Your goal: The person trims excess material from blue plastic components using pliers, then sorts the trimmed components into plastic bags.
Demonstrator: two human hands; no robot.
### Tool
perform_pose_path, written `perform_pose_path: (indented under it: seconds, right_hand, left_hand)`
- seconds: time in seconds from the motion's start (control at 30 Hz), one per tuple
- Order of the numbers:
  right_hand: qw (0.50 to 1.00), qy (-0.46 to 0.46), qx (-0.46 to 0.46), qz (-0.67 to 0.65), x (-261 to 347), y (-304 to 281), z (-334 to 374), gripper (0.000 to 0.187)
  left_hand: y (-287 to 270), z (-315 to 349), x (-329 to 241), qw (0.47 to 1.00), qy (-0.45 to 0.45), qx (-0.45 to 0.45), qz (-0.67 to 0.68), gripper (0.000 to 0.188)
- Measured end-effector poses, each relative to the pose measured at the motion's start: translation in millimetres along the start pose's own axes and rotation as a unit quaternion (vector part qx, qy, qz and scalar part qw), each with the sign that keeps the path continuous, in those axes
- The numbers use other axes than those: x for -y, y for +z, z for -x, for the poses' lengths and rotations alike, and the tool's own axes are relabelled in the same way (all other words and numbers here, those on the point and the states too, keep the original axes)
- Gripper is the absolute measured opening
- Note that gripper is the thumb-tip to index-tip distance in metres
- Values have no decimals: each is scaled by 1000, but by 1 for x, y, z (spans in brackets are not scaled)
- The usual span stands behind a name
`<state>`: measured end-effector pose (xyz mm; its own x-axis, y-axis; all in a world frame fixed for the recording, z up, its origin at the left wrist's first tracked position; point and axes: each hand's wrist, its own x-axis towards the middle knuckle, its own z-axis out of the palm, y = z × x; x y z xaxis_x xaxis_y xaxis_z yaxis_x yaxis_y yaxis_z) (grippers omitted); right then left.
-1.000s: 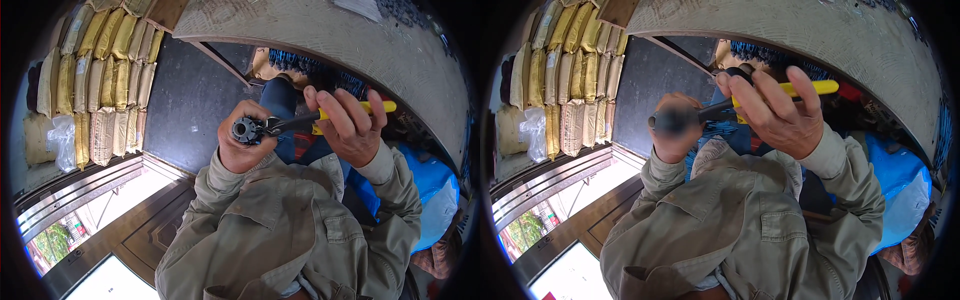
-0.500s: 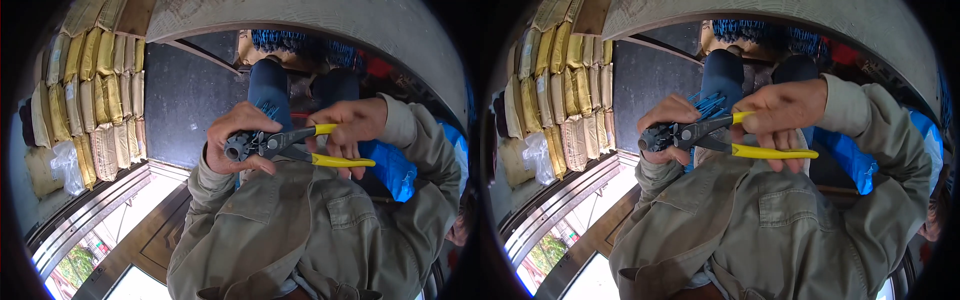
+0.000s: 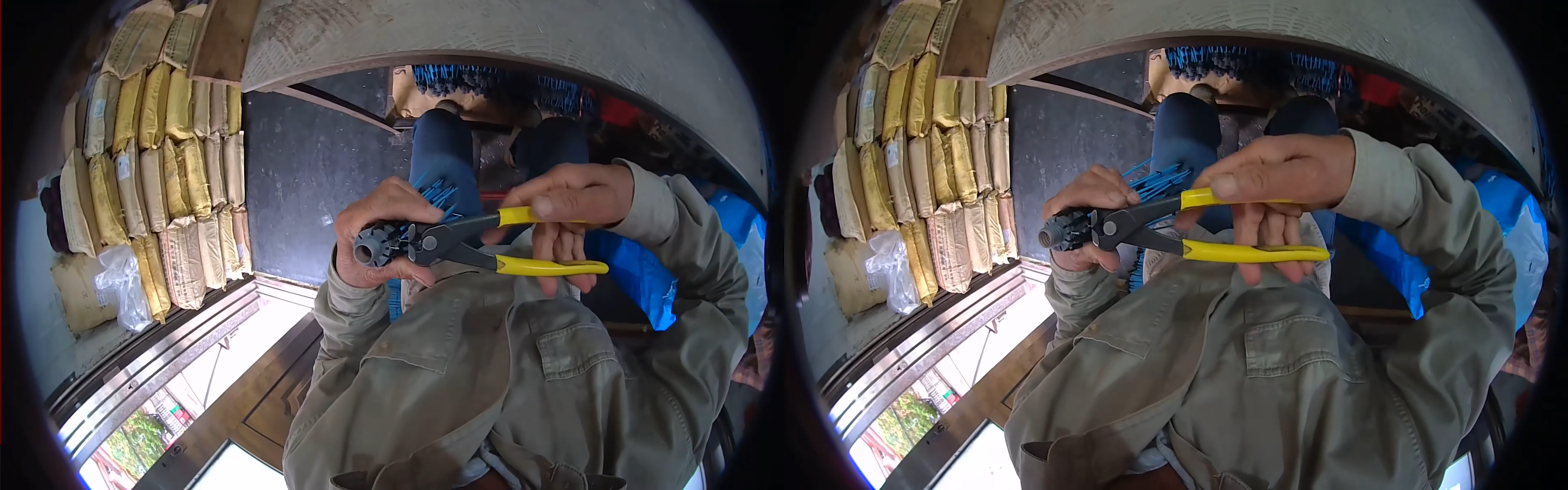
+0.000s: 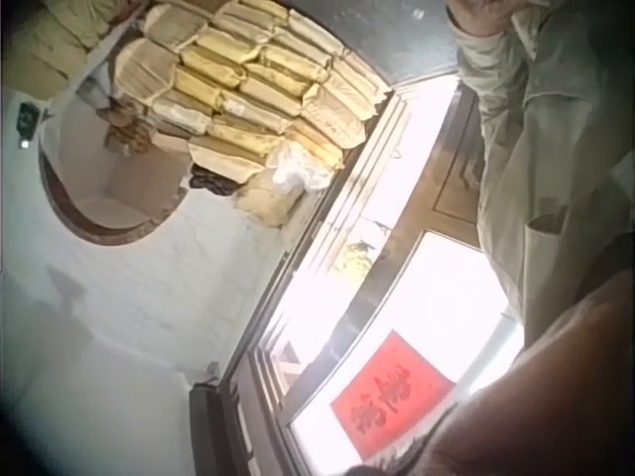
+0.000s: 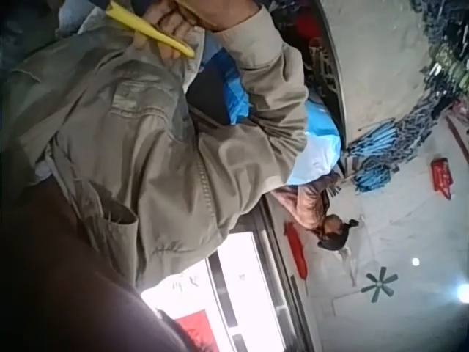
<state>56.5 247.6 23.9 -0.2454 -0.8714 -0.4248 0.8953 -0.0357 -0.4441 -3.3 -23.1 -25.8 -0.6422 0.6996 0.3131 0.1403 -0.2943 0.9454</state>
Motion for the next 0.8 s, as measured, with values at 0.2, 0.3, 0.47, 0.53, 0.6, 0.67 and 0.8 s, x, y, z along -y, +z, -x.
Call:
perform_pose_path:
  seconds: [0.2, 0.3, 0.47, 0.53, 0.6, 0.67, 0.8]
  right_hand:
    - [561, -287, -282, 724, -19, 46, 2, 54]
    - [294, -207, -368, 857, -30, 49, 5, 56]
    - [924, -78, -67, 369, -9, 29, 27, 60]
    - [913, -144, -78, 373, -9, 31, 31, 56]
    - [897, -215, -79, 378, -6, 29, 27, 51]
    - [877, -286, -81, 378, -5, 29, 23, 46]
    - [470, -185, -374, 778, -32, 54, 3, 44]
  left_hand:
    - [-1, 0, -1, 999, 29, -26, -13, 62]
    - [4, -3, -3, 999, 9, -34, -21, 61]
    - [0, -10, -4, 999, 2, 45, -29, 60]
    - [-2, -10, 1, 997, 19, 74, -15, 61]
    - [-7, -7, 0, 996, 28, 84, -18, 61]
    - [-1, -6, 1, 998, 27, 44, -32, 64]
    - [1, -9, -2, 998, 25, 18, -46, 61]
